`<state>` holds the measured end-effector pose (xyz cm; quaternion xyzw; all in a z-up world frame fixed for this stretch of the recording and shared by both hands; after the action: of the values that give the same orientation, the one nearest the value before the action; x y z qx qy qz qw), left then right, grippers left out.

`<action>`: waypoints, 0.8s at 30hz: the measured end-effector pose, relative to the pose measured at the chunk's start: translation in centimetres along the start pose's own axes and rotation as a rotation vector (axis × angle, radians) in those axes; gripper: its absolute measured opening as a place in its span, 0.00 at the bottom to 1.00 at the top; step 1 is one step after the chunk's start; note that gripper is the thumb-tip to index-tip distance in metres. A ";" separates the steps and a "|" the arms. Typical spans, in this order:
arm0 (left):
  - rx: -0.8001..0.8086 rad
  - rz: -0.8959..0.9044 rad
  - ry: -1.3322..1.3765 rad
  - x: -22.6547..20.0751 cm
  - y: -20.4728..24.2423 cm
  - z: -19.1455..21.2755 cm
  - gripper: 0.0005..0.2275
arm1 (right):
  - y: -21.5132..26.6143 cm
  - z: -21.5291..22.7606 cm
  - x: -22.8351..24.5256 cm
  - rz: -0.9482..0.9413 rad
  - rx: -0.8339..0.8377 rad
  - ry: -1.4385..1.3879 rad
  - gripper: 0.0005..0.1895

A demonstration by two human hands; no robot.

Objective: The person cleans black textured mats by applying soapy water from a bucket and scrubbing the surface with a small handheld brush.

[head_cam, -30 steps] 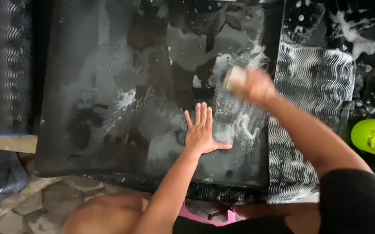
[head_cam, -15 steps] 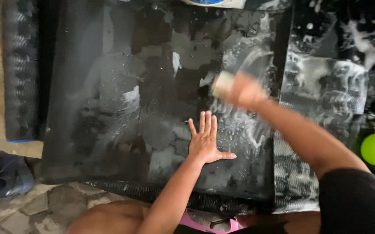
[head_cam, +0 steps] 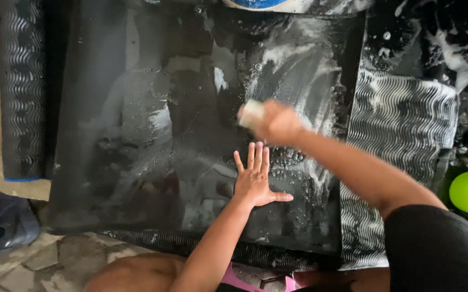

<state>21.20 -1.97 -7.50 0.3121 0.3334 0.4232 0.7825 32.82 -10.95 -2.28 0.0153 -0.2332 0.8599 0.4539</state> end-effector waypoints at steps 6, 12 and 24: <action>-0.060 -0.017 0.016 -0.4 0.1 0.7 0.59 | 0.2 0.4 -20.4 -0.764 0.141 0.509 0.32; -0.083 -0.006 0.026 0.0 0.2 0.2 0.60 | 8.0 -1.3 -5.9 -1.038 0.465 -0.255 0.46; -0.092 -0.017 0.025 -0.2 -0.5 0.1 0.62 | 8.4 4.5 -22.1 -0.484 0.109 0.703 0.34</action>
<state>21.38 -2.44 -7.82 0.2675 0.3257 0.4354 0.7954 38.35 -33.92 -6.76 -0.2003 -0.0081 0.6927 0.6928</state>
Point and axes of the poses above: each hand's wrist, its own y-axis away from the middle knuckle, its own z-axis out of the back of the hand, x = y × z, the point moved 9 cm from there along -y, towards the middle knuckle, and after that the axes turned 9 degrees about z, right-handed, at the moved point
